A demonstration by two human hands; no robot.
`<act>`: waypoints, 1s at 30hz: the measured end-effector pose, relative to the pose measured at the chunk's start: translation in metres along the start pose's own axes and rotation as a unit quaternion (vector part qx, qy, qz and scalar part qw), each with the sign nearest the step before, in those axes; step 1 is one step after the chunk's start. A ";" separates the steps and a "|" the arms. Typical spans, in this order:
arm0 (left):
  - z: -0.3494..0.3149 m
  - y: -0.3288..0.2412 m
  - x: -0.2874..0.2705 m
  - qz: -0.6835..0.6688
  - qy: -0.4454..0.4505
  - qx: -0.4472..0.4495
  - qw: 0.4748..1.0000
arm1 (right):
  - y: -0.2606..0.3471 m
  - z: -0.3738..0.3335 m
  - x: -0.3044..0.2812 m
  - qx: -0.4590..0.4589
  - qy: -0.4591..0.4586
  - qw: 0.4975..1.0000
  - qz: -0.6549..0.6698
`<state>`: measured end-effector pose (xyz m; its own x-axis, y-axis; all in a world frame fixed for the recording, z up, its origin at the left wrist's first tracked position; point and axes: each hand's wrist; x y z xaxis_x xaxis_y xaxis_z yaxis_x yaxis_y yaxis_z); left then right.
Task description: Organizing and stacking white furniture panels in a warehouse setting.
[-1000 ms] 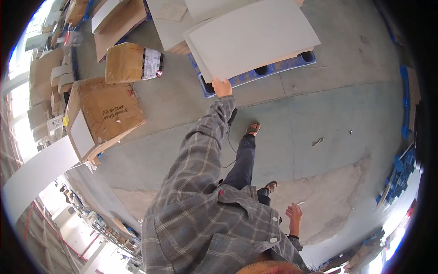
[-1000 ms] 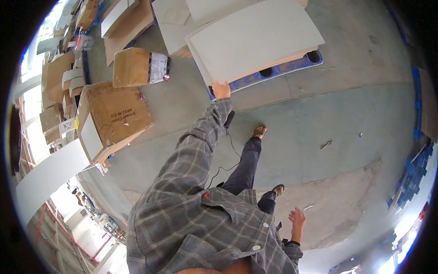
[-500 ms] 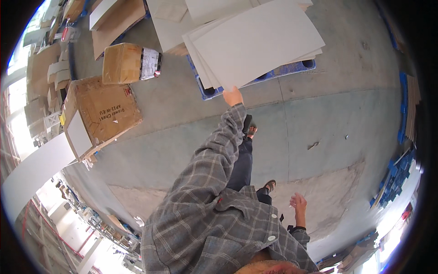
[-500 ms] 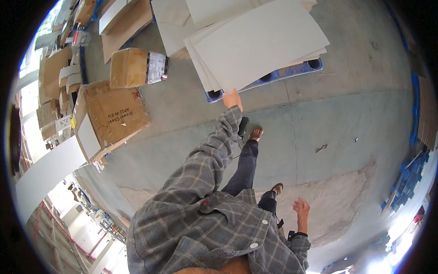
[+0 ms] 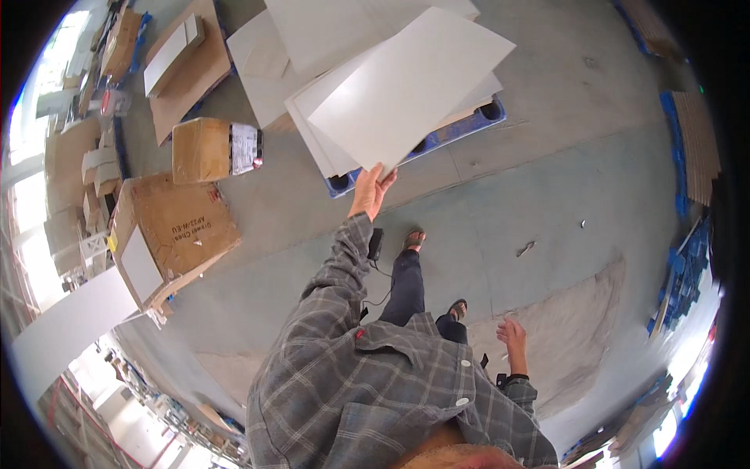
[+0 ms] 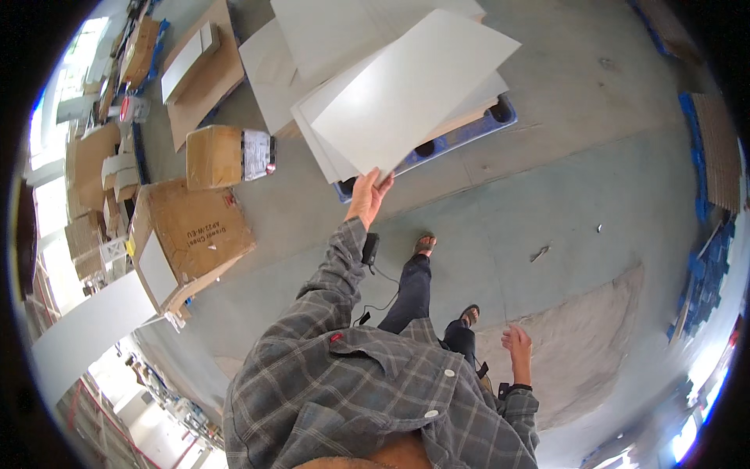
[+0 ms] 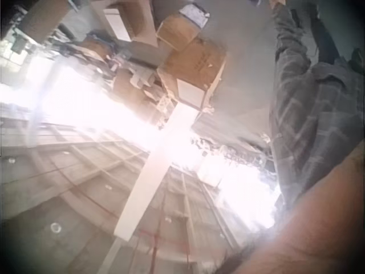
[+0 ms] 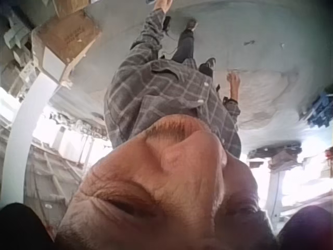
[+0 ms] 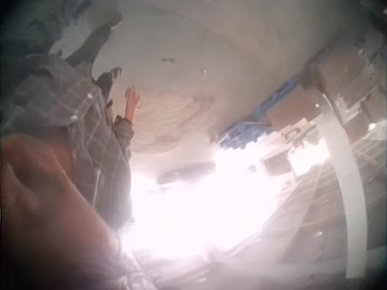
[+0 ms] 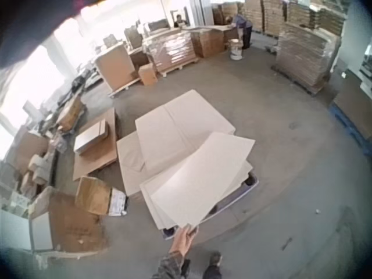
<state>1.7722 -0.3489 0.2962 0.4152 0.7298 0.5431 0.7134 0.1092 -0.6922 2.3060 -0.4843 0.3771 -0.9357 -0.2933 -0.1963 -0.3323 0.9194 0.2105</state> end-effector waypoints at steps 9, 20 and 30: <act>-0.085 -0.006 0.174 0.154 0.203 0.090 0.963 | -0.009 0.034 -0.048 -0.046 -0.018 0.995 0.088; -0.217 0.068 0.323 0.303 0.408 0.057 0.859 | 0.138 0.057 -0.197 -0.214 0.107 0.942 0.234; -0.205 0.125 0.456 0.432 0.548 -0.025 0.716 | 0.245 0.055 -0.366 -0.305 0.215 0.578 0.726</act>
<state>2.1664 -0.1411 0.5549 0.8874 -0.4609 -0.0115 -0.0686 -0.1073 -0.9919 2.5730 -0.1372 0.4479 -0.1815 0.5124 0.8393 0.9823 0.0538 0.1795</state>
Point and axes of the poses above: each hand's wrist, its own z-axis towards the middle knuckle, its own x-axis out of the palm, y = z × x, and after that the axes turned 13 degrees about x, right-handed
